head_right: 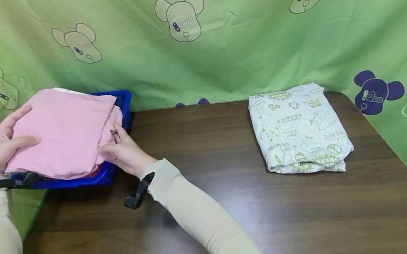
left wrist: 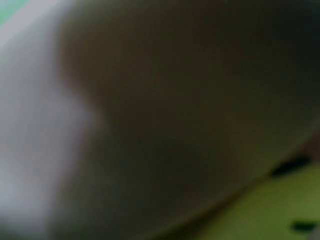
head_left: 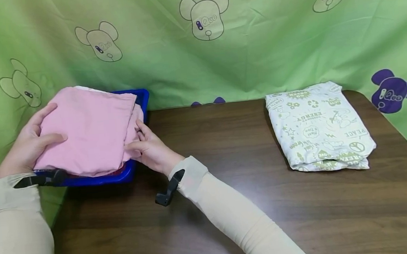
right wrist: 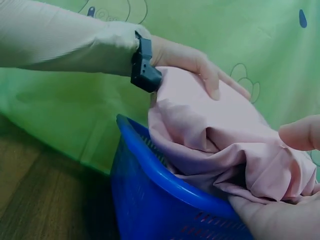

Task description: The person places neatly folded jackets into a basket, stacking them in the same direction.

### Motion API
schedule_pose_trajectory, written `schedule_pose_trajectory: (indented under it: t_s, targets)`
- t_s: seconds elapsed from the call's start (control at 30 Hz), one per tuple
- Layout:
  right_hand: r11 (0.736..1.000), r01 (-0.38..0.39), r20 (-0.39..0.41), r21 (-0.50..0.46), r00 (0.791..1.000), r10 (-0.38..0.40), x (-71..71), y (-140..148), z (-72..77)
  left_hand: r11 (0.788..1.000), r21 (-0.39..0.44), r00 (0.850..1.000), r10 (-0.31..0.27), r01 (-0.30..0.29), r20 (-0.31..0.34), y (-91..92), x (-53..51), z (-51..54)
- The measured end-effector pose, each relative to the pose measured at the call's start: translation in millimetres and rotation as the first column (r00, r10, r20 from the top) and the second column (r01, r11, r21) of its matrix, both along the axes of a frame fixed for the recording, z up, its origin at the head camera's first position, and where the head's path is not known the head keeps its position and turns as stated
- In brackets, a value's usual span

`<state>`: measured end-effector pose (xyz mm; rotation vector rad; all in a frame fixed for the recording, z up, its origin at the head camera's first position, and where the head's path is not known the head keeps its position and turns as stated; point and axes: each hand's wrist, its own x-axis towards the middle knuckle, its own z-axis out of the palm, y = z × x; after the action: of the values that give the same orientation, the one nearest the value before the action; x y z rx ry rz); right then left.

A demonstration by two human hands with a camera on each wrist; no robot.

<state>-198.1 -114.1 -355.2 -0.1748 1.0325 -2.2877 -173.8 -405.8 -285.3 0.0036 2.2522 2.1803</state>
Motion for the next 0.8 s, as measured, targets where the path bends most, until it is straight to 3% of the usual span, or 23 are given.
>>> schedule_pose_trajectory:
  t_s: [0.17, 0.33, 0.47, 0.57, 0.67, 0.8]
  targets:
    - [0.998, -0.028, -0.006, -0.055, 1.000, 0.028, -0.1, -3.7, 2.0, 0.998, 0.060, 1.000, -0.009, 0.011, -0.030, 1.5, -5.5, -2.0]
    - [0.997, -0.025, -0.017, -0.077, 1.000, 0.024, 0.3, -4.4, 3.1, 0.988, 0.150, 0.994, -0.032, 0.047, -0.101, 7.0, -6.4, -6.4]
    - [1.000, -0.013, -0.090, -0.017, 0.996, 0.011, -0.6, -5.7, 2.7, 0.983, 0.172, 0.986, -0.031, 0.060, -0.165, 10.7, -6.7, -6.8]
    - [0.994, 0.020, -0.185, 0.105, 0.983, 0.000, -1.5, -7.3, 2.8, 0.985, 0.166, 0.988, -0.019, 0.044, -0.151, 12.3, -8.2, -5.9]
    - [0.957, 0.078, -0.294, 0.279, 0.956, 0.008, -2.1, -8.1, 2.9, 0.993, 0.115, 0.996, 0.002, 0.009, -0.088, 12.8, -9.4, -4.9]
    - [0.843, 0.200, -0.455, 0.499, 0.888, 0.058, -2.5, -6.8, 2.7, 0.999, 0.028, 0.999, 0.028, -0.027, -0.035, 12.8, -10.4, -4.4]
